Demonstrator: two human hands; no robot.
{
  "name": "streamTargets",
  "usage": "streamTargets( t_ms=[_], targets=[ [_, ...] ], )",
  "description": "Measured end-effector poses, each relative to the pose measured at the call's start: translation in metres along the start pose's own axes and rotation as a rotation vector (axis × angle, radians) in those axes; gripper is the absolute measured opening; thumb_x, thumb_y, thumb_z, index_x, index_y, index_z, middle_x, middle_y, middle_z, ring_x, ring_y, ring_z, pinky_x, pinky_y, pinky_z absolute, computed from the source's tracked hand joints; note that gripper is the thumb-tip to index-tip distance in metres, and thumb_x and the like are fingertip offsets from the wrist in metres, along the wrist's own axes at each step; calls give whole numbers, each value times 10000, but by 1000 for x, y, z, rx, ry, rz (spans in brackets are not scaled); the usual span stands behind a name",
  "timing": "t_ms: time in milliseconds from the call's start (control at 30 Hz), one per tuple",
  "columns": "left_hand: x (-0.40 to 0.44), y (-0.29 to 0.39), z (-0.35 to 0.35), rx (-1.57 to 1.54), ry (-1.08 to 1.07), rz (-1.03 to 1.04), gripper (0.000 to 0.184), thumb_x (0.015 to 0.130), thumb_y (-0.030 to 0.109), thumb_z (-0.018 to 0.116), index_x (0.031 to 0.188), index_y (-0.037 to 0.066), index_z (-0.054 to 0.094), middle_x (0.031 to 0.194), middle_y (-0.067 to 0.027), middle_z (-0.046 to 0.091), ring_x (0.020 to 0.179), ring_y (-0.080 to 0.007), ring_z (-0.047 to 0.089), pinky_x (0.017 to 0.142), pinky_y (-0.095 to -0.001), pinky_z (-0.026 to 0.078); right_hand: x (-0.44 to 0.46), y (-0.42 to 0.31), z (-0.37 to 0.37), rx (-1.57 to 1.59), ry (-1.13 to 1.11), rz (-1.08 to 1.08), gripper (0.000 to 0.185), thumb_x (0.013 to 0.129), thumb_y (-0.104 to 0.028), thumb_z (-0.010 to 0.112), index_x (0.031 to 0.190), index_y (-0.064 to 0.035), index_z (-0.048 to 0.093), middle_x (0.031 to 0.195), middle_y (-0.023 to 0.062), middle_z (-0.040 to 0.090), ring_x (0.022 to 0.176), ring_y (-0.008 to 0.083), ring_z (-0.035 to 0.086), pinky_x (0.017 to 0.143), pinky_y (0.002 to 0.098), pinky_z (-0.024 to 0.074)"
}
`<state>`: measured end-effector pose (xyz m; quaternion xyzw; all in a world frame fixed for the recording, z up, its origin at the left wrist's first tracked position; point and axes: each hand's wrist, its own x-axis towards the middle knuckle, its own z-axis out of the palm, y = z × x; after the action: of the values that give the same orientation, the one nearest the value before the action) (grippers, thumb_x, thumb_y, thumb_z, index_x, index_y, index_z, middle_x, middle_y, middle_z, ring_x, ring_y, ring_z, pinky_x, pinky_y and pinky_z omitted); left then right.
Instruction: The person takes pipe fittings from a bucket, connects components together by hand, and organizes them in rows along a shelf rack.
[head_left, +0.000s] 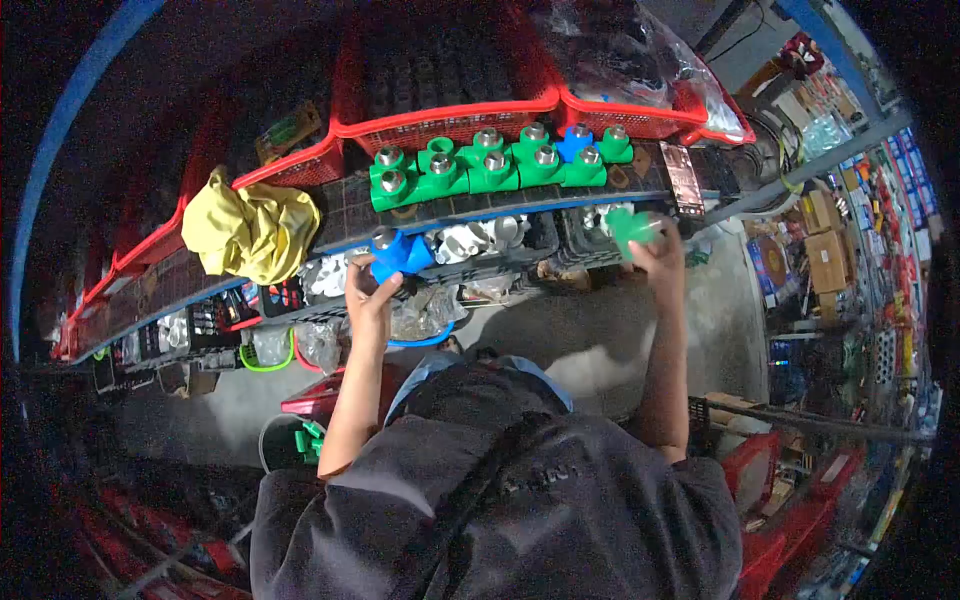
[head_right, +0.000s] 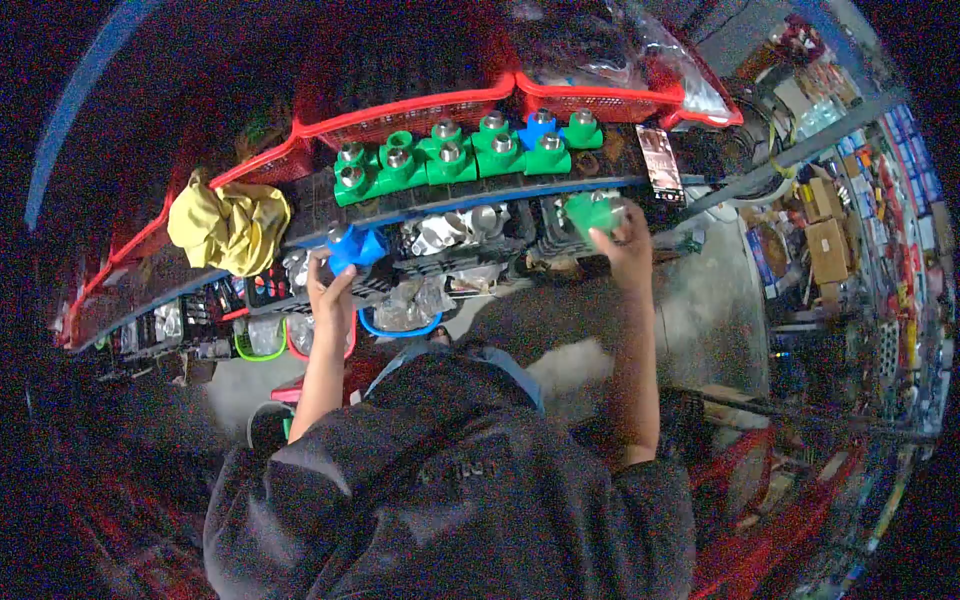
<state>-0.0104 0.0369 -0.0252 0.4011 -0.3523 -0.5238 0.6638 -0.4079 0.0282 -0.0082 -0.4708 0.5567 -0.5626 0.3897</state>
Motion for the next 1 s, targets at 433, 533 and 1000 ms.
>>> streamTargets(
  t_ms=[433, 533, 1000],
  targets=[
    [36, 20, -45, 216, 32, -20, 423, 665, -87, 680, 1034, 37, 516, 1038, -38, 548, 953, -128, 540, 842, -273, 440, 97, -33, -13, -919, -104, -421, 553, 632, -40, 718, 1144, -83, 511, 1137, 145, 550, 1083, 323, 497, 903, 367, 399],
    [38, 14, -39, 217, 97, 11, 423, 654, -106, 679, 1021, 38, 524, 1025, -34, 544, 948, -134, 539, 837, -266, 439, 106, -26, -12, -803, -197, -356, 566, 623, -43, 721, 1150, -87, 518, 1130, 134, 545, 1086, 301, 493, 902, 354, 401],
    [44, -7, -23, 151, 197, 61, 456, 655, -104, 685, 1049, 39, 506, 964, -47, 588, 861, -109, 568, 735, -233, 462, 114, -9, -3, -632, -175, -287, 613, 680, -38, 703, 1236, -31, 445, 1210, 114, 506, 1125, 223, 481, 949, 344, 381]
  ],
)
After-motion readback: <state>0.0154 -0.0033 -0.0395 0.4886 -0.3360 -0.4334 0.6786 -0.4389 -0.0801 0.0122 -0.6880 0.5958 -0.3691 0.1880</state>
